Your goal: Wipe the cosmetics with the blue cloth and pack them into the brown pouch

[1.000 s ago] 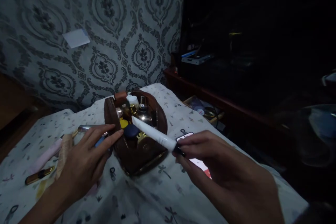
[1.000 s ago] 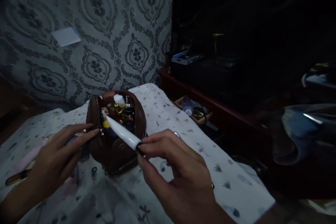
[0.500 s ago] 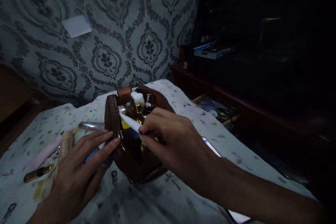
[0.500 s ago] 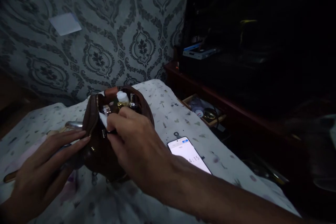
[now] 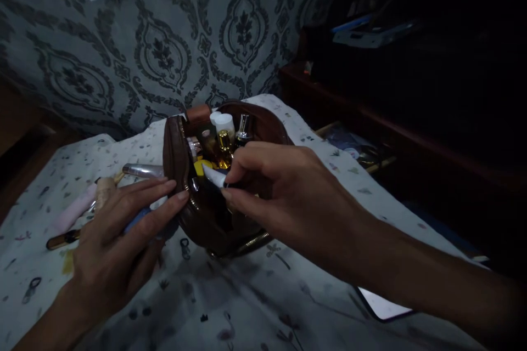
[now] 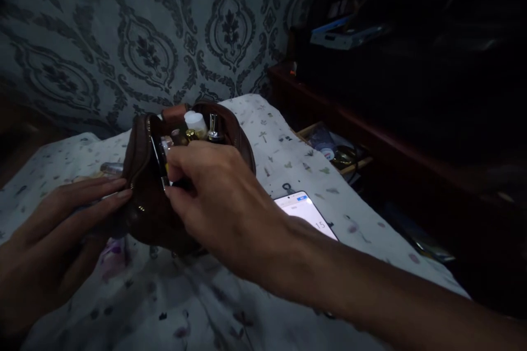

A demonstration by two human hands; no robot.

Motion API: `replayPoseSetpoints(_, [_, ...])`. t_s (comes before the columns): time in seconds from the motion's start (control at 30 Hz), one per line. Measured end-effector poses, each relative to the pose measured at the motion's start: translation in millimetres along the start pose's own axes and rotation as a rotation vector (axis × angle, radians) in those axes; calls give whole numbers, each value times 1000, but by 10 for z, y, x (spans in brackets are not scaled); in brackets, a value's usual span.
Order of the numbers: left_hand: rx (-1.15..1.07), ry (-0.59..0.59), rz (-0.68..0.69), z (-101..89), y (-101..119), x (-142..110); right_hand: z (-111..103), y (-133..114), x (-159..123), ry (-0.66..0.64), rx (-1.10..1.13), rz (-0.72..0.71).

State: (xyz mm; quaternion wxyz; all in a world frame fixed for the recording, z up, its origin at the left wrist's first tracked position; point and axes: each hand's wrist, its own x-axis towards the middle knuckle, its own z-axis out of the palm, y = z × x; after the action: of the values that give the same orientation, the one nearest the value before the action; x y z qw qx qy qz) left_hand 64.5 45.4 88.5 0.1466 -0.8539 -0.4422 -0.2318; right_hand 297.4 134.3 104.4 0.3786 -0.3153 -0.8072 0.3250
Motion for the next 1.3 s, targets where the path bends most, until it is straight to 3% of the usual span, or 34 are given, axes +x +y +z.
replayPoseSetpoints(0.23, [-33, -17, 4, -34, -10, 19, -158, -38, 42, -77, 51, 79])
replayPoseSetpoints(0.47, [-43, -12, -27, -19, 4, 21, -180, 11, 320, -109, -157, -141])
replayPoseSetpoints(0.63, [-27, 0, -49, -4, 17, 46, -30, 48, 570, -240, -248, -167])
replayPoseSetpoints(0.77, [-9, -13, -18, 10, -4, 63, 181, 83, 706, -490, -284, -60])
replayPoseSetpoints(0.83, [13, -17, 5, 19, -21, 58, 275, 88, 725, -516, -296, -11])
replayPoseSetpoints(1.07, [2, 7, -19, 33, -43, 23, 376, 205, 706, -464, -240, -3])
replayPoseSetpoints(1.2, [-22, 2, -28, 22, -32, 5, 212, 234, 543, -451, -155, -103])
replayPoseSetpoints(1.3, [-45, -1, -34, 25, -14, -4, 48, 156, 202, -420, -75, -97])
